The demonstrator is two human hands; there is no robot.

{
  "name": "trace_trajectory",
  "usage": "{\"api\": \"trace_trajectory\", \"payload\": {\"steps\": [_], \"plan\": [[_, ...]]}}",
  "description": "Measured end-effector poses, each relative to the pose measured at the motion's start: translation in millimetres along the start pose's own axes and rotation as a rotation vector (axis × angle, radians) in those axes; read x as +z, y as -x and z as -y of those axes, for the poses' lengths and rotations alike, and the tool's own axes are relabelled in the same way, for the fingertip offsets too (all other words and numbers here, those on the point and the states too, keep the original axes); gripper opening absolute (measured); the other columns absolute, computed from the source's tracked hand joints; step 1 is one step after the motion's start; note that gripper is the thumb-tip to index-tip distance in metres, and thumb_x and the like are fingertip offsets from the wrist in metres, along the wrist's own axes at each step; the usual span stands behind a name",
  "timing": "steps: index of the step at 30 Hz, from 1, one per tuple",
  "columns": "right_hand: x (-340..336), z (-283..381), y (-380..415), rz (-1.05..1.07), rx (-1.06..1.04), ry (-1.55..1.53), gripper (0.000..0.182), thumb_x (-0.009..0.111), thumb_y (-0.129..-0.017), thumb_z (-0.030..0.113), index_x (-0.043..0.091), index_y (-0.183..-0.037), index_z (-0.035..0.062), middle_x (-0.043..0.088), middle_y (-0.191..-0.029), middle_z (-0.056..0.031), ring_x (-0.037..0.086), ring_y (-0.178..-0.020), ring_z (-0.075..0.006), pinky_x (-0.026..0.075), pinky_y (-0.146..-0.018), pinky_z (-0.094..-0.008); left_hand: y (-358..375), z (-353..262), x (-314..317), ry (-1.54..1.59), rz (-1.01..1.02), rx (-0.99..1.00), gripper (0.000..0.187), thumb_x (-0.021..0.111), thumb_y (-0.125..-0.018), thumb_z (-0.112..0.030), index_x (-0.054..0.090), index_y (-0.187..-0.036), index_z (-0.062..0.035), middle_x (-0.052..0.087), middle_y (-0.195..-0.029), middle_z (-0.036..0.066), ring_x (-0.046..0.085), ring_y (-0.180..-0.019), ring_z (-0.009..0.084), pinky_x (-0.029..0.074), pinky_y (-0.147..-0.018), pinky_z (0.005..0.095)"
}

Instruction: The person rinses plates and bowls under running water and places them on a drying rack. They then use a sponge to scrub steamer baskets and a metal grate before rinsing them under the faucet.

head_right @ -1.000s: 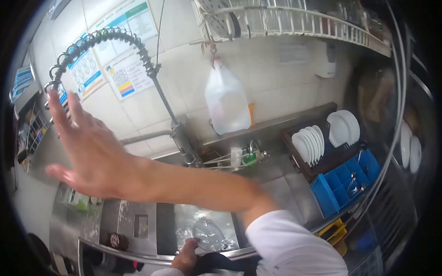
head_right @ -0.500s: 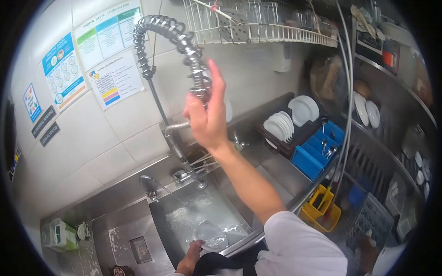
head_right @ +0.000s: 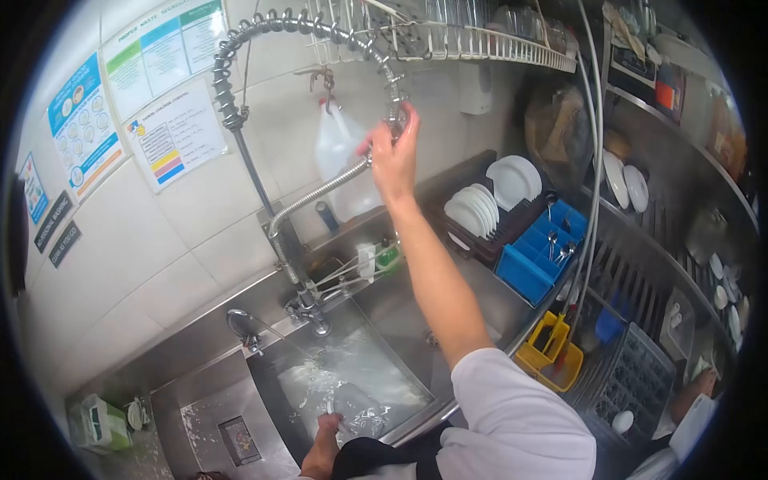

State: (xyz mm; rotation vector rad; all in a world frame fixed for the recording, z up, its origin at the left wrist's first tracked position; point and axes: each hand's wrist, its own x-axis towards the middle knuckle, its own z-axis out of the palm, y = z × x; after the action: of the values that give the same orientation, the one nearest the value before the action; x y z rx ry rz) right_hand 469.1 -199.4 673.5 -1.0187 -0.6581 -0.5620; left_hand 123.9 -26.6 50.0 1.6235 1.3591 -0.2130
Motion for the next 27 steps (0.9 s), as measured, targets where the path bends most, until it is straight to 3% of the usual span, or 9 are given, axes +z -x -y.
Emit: {"api": "trace_trajectory", "payload": {"steps": [2, 6, 9, 11, 12, 14, 24, 26, 27], "plan": [[-0.6, -3.7, -11.1, 0.030, -0.100, -0.011, 0.048, 0.048, -0.094, 0.011, 0.028, -0.136, 0.0008, 0.056, -0.078, -0.0055, 0.057, -0.062, -0.0122, 0.048, -0.060, -0.0259, -10.7, -3.1, 7.3, -0.096, -0.065, 0.118, 0.048, 0.073, -0.059, -0.011, 0.065, -0.102, 0.0105, 0.069, -0.097, 0.024, 0.068, -0.082, 0.0329, 0.054, -0.071, 0.0398], [-3.7, -3.1, -6.5, 0.009, -0.067, -0.039, 0.042, 0.050, -0.094, 0.012, 0.035, -0.132, 0.0008, 0.056, -0.078, -0.0054, 0.058, -0.063, -0.0125, 0.048, -0.060, -0.0261, -14.7, -1.4, -0.1, 0.008, 0.000, 0.062, 0.047, 0.072, -0.060, -0.006, 0.064, -0.103, 0.0099, 0.069, -0.096, 0.023, 0.068, -0.084, 0.0329, 0.054, -0.073, 0.0408], [-5.6, 4.2, -8.2, 0.032, -0.029, -0.037, 0.030, 0.051, -0.094, 0.014, 0.042, -0.120, 0.0008, 0.055, -0.076, -0.0064, 0.059, -0.060, -0.0164, 0.051, -0.058, -0.0313, -3.7, -5.2, -10.3, 0.119, 0.043, 0.075, 0.049, 0.070, -0.060, 0.000, 0.062, -0.107, 0.0096, 0.068, -0.097, 0.022, 0.067, -0.086, 0.0332, 0.054, -0.073, 0.0435], [-4.2, 16.7, -4.4, 0.033, 0.077, -0.106, 0.025, 0.054, -0.094, 0.017, 0.048, -0.113, 0.0025, 0.055, -0.076, -0.0054, 0.059, -0.060, -0.0161, 0.051, -0.057, -0.0306, 11.1, -5.1, -17.2, 0.184, 0.023, 0.064, 0.035, 0.069, -0.059, -0.004, 0.067, -0.093, 0.0058, 0.069, -0.085, 0.018, 0.068, -0.081, 0.0292, 0.054, -0.070, 0.0387], [-4.3, 14.3, -9.7, 0.034, 0.079, -0.105, 0.025, 0.054, -0.094, 0.017, 0.048, -0.113, 0.0025, 0.055, -0.076, -0.0054, 0.059, -0.060, -0.0161, 0.051, -0.057, -0.0306, 2.5, -2.4, -13.4, 0.184, 0.025, 0.062, 0.035, 0.069, -0.059, -0.004, 0.067, -0.093, 0.0058, 0.069, -0.085, 0.018, 0.068, -0.081, 0.0292, 0.054, -0.070, 0.0387], [-3.1, 7.8, -25.8, 0.062, 0.052, -0.084, 0.022, 0.056, -0.094, 0.018, 0.051, -0.110, 0.0032, 0.055, -0.075, -0.0043, 0.059, -0.060, -0.0157, 0.051, -0.057, -0.0301, -18.6, 4.0, -5.0, 0.156, -0.008, 0.080, 0.055, 0.068, -0.058, 0.005, 0.060, -0.112, 0.0078, 0.068, -0.096, 0.019, 0.067, -0.083, 0.0320, 0.055, -0.069, 0.0446], [-11.5, 14.1, -23.7, 0.036, 0.150, -0.036, 0.022, 0.066, -0.090, 0.021, 0.055, -0.100, 0.0049, 0.055, -0.074, -0.0031, 0.059, -0.059, -0.0147, 0.050, -0.057, -0.0288, -7.1, 31.4, -8.1, 0.192, 0.045, 0.040, 0.050, 0.065, -0.064, -0.004, 0.060, -0.111, 0.0108, 0.067, -0.095, 0.022, 0.066, -0.082, 0.0316, 0.053, -0.067, 0.0423], [-11.4, 10.4, -15.1, 0.070, 0.165, 0.004, 0.023, 0.069, -0.088, 0.021, 0.055, -0.097, 0.0047, 0.055, -0.073, -0.0029, 0.058, -0.059, -0.0144, 0.051, -0.058, -0.0291, -9.0, 52.4, -5.5, 0.155, -0.098, -0.017, 0.051, 0.066, -0.063, -0.005, 0.059, -0.111, 0.0122, 0.067, -0.096, 0.023, 0.066, -0.083, 0.0314, 0.053, -0.069, 0.0419], [-11.4, 9.4, -10.3, 0.077, 0.191, 0.008, 0.023, 0.069, -0.088, 0.021, 0.055, -0.097, 0.0047, 0.055, -0.073, -0.0029, 0.058, -0.059, -0.0144, 0.051, -0.058, -0.0291, -1.7, 56.6, -11.2, 0.146, -0.076, -0.018, 0.052, 0.066, -0.063, -0.005, 0.059, -0.111, 0.0122, 0.067, -0.096, 0.023, 0.066, -0.084, 0.0307, 0.053, -0.070, 0.0416]]}}
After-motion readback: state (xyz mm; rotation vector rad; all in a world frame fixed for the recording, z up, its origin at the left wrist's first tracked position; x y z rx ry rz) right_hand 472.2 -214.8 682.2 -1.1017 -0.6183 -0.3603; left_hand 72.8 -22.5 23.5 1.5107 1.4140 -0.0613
